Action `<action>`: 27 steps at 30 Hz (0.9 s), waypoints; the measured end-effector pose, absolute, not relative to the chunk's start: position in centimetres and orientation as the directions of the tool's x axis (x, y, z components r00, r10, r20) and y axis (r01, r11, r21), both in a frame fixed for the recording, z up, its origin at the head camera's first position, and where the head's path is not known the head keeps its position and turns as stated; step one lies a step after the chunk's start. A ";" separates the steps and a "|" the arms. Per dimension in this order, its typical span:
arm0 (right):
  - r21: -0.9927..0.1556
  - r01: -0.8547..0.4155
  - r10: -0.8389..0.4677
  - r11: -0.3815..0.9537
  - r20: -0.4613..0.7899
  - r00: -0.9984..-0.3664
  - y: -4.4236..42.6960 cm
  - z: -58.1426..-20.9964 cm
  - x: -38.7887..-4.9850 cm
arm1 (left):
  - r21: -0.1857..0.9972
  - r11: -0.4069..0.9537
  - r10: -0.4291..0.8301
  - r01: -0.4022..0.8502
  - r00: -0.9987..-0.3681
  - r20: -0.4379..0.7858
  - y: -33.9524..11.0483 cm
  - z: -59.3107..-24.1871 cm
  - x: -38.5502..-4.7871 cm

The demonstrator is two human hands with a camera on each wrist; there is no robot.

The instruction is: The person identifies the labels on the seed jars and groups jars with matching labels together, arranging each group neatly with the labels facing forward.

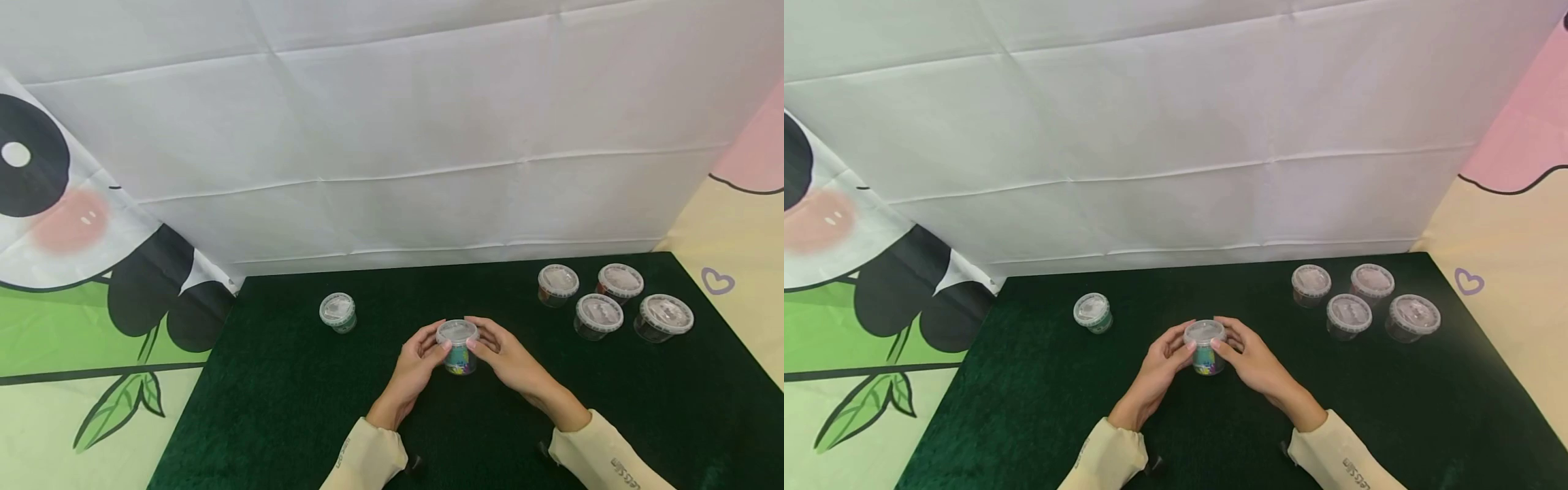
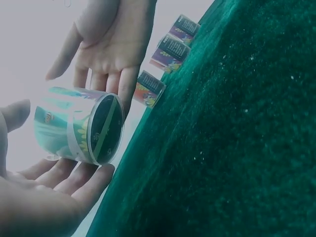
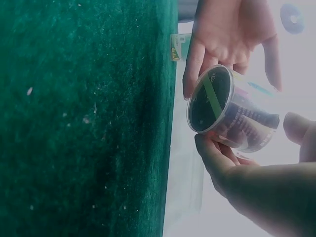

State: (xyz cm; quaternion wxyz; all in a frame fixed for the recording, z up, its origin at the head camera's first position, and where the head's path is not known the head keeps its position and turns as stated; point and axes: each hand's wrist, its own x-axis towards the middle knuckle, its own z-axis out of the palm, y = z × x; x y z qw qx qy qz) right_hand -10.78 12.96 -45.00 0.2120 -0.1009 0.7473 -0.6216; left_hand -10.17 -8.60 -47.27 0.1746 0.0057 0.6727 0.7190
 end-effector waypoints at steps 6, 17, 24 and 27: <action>-0.973 0.129 -0.402 0.191 -0.197 -0.894 12.8 -45.0 -10.7 | 0.975 -0.007 0.207 -0.223 -0.954 -0.217 -8.5 -47.2 -10.1; -0.970 0.118 -0.349 0.212 -0.188 -0.918 12.2 -45.1 -10.3 | 0.982 0.037 0.116 -0.187 -0.975 -0.190 -7.8 -47.3 -9.8; -0.968 0.113 -0.352 0.225 -0.189 -0.917 12.1 -45.0 -10.2 | 0.979 0.055 0.079 -0.198 -0.976 -0.202 -7.3 -47.3 -9.6; -0.967 0.113 -0.359 0.228 -0.192 -0.913 12.2 -44.9 -10.3 | 0.979 0.053 0.095 -0.199 -0.975 -0.203 -7.5 -47.2 -9.6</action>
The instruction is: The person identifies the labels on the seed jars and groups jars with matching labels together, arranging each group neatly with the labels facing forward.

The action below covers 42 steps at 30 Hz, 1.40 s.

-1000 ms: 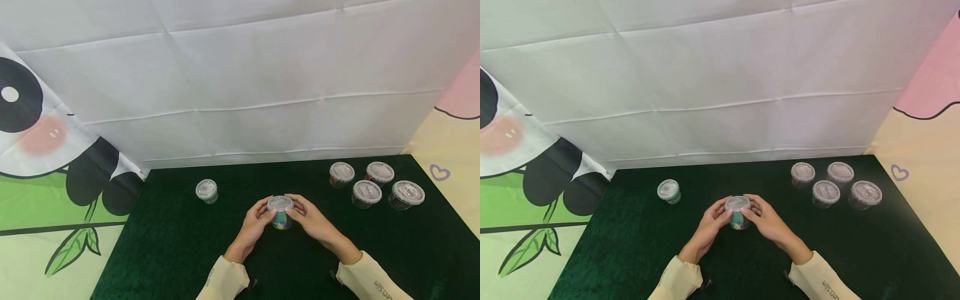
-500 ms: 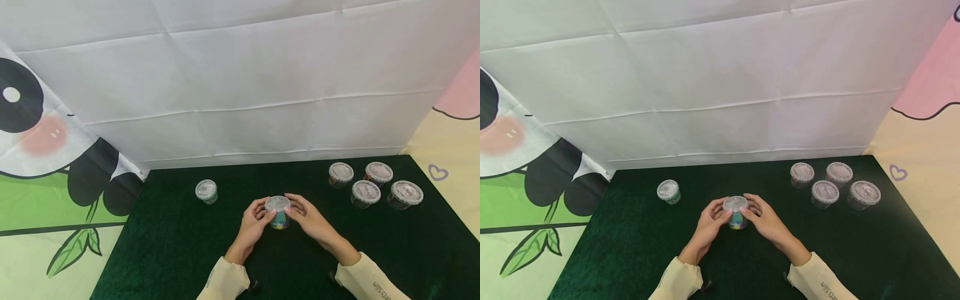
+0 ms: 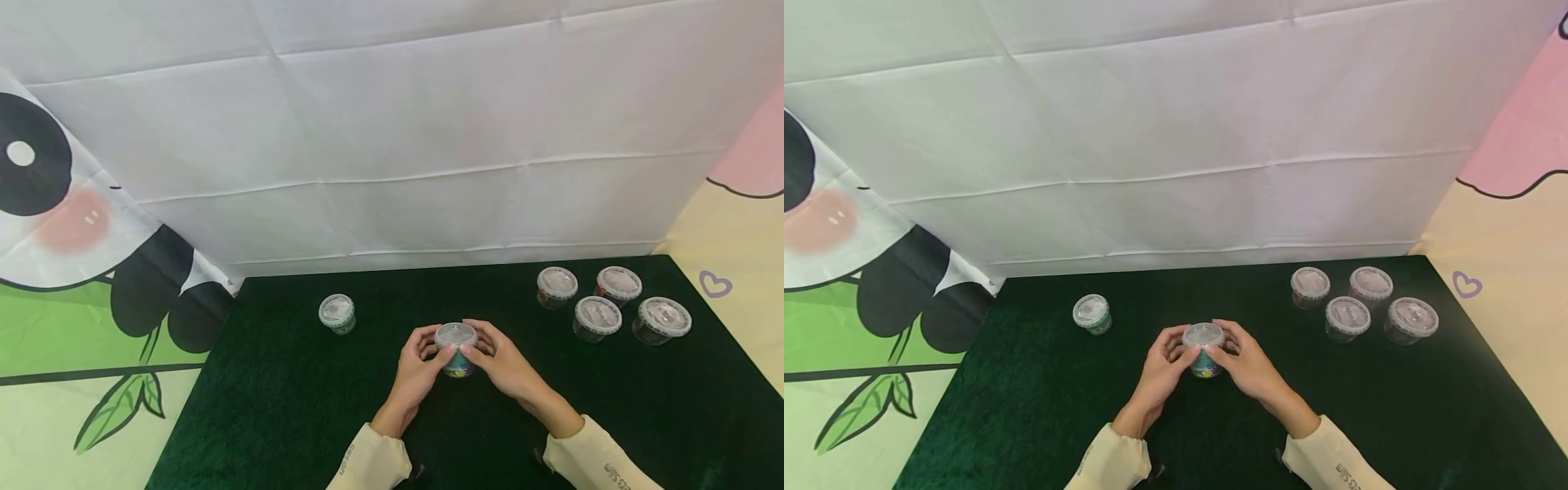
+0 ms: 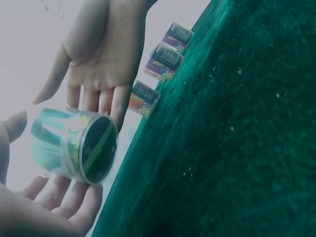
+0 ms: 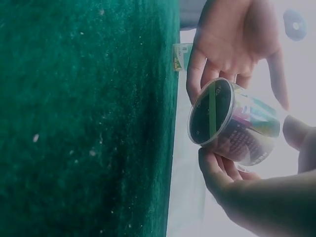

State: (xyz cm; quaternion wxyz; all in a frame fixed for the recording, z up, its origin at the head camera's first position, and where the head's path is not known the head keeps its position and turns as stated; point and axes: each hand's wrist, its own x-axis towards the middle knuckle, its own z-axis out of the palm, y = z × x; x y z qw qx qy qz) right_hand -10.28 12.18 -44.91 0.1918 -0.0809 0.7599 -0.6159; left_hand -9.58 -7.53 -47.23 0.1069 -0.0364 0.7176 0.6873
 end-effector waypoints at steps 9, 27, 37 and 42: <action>-0.970 0.127 -0.412 0.207 -0.204 -0.888 12.5 -44.9 -10.4 | 0.980 0.082 0.189 -0.183 -0.962 -0.195 -8.4 -46.9 -9.7; -0.970 0.149 -0.393 0.195 -0.216 -0.894 11.6 -45.1 -10.3 | 0.975 0.092 0.079 -0.202 -0.975 -0.210 -8.6 -46.9 -9.8; -0.974 0.122 -0.412 0.191 -0.192 -0.891 11.7 -45.2 -10.2 | 0.973 0.085 0.127 -0.214 -0.966 -0.224 -8.9 -46.9 -9.8; -0.976 0.108 -0.424 0.190 -0.181 -0.888 12.0 -45.1 -10.3 | 0.976 0.069 0.176 -0.208 -0.960 -0.218 -9.1 -46.8 -9.8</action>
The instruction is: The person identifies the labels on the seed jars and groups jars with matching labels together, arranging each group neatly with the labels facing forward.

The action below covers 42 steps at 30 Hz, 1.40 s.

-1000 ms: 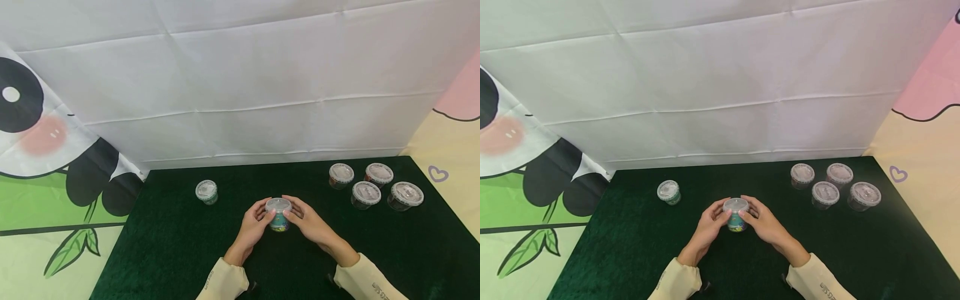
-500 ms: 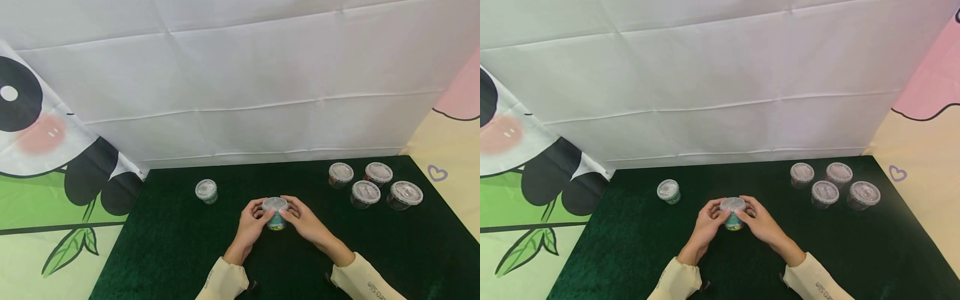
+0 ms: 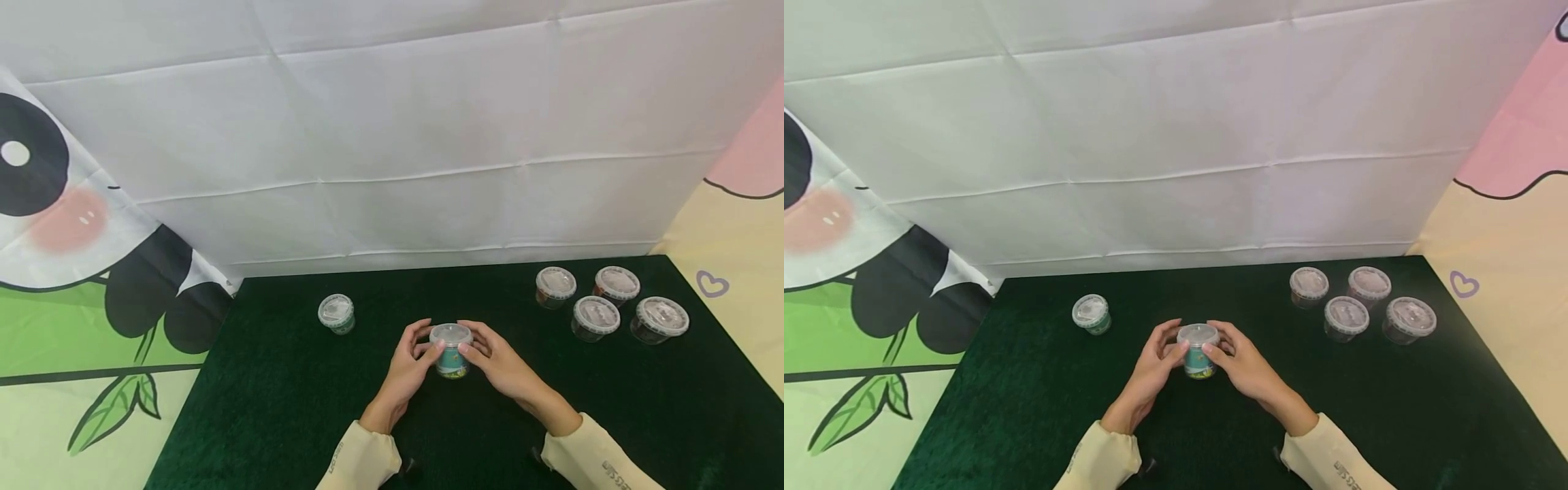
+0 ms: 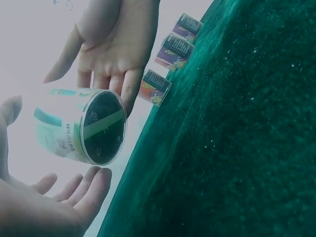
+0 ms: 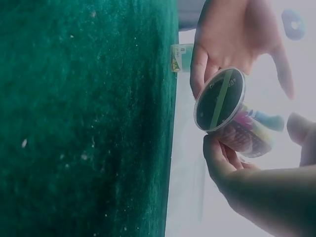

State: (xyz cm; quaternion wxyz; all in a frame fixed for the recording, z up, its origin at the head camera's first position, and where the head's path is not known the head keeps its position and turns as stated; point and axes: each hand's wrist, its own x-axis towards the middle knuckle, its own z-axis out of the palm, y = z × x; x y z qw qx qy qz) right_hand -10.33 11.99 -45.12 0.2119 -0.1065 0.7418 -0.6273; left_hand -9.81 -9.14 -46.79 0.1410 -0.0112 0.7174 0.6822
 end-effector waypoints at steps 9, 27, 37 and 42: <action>-0.973 0.114 -0.439 0.199 -0.192 -0.877 12.1 -45.1 -10.3 | 0.973 0.062 0.237 -0.220 -0.944 -0.229 -9.4 -46.8 -9.7; -0.970 0.140 -0.378 0.201 -0.209 -0.902 11.4 -44.8 -10.1 | 0.969 0.092 0.098 -0.229 -0.967 -0.237 -8.6 -46.7 -9.8; -0.972 0.134 -0.417 0.192 -0.204 -0.886 11.7 -44.8 -10.0 | 0.965 0.068 0.156 -0.252 -0.953 -0.260 -9.1 -46.5 -9.7; -0.976 0.132 -0.427 0.175 -0.196 -0.883 11.7 -44.7 -9.9 | 0.963 0.075 0.177 -0.259 -0.947 -0.268 -9.4 -46.3 -9.8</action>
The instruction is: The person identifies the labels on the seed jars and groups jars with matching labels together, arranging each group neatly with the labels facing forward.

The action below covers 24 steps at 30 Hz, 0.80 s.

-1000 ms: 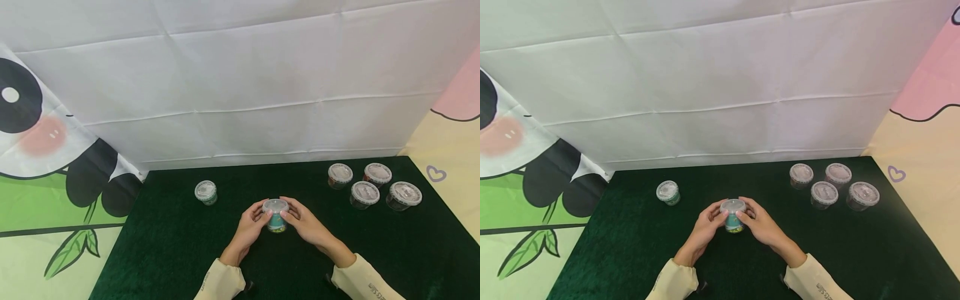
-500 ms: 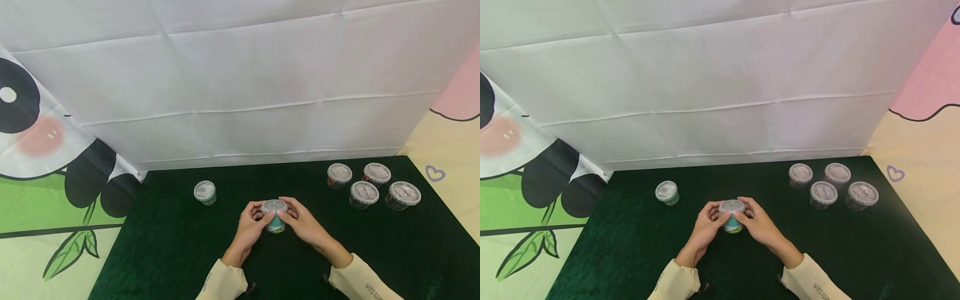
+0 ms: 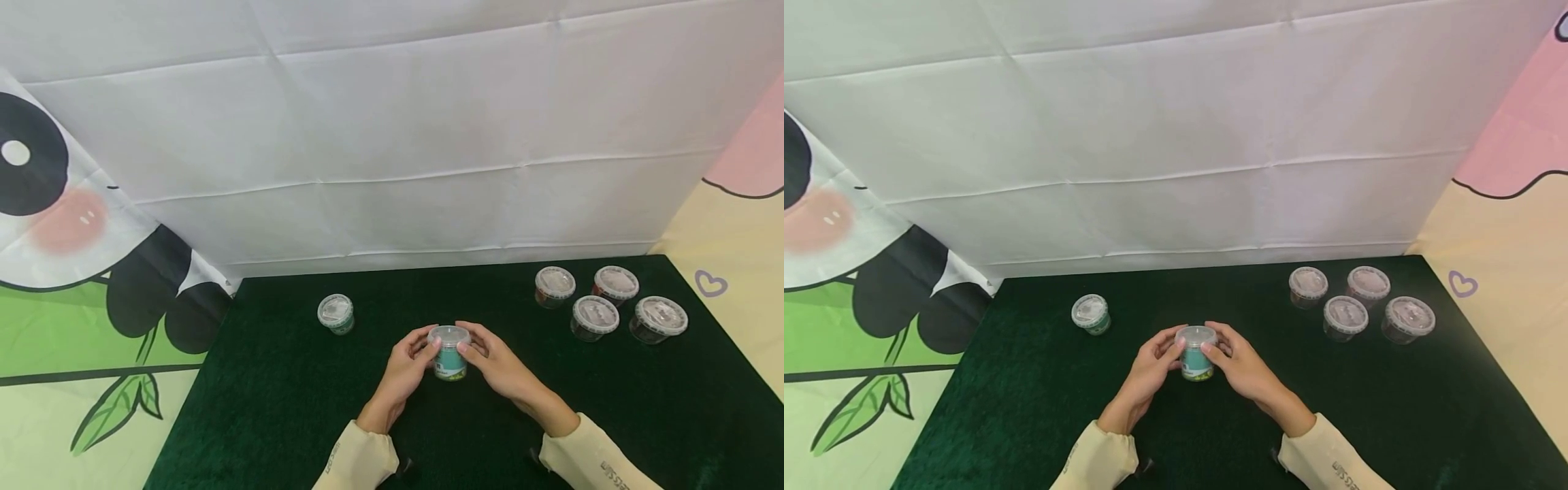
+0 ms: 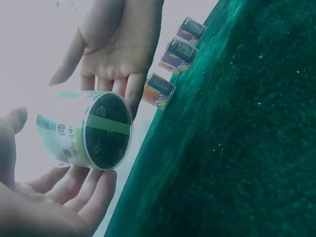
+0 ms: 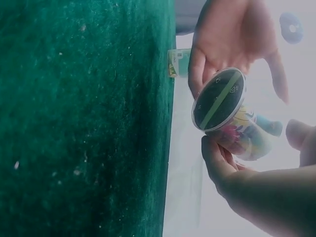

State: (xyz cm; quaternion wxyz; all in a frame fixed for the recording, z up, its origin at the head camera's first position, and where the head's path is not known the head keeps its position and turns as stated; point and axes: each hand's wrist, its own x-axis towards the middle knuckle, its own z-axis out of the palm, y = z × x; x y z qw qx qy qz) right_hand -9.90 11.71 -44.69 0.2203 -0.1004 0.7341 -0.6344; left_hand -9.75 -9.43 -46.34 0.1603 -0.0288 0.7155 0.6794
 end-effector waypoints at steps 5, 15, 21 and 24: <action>-0.978 0.147 -0.421 0.147 -0.197 -0.885 11.6 -45.0 -9.9 | 0.963 0.085 0.150 -0.255 -0.953 -0.265 -9.4 -46.3 -9.7; -0.972 0.163 -0.377 0.168 -0.216 -0.901 11.1 -45.2 -9.8 | 0.970 0.122 0.030 -0.211 -0.976 -0.216 -8.8 -46.4 -9.3; -0.977 0.145 -0.375 0.159 -0.196 -0.906 10.9 -45.4 -9.8 | 0.974 0.164 0.021 -0.157 -0.986 -0.163 -8.1 -46.6 -9.1; -0.979 0.140 -0.383 0.151 -0.189 -0.904 11.1 -45.4 -9.7 | 0.973 0.174 0.027 -0.154 -0.987 -0.161 -8.1 -46.7 -9.2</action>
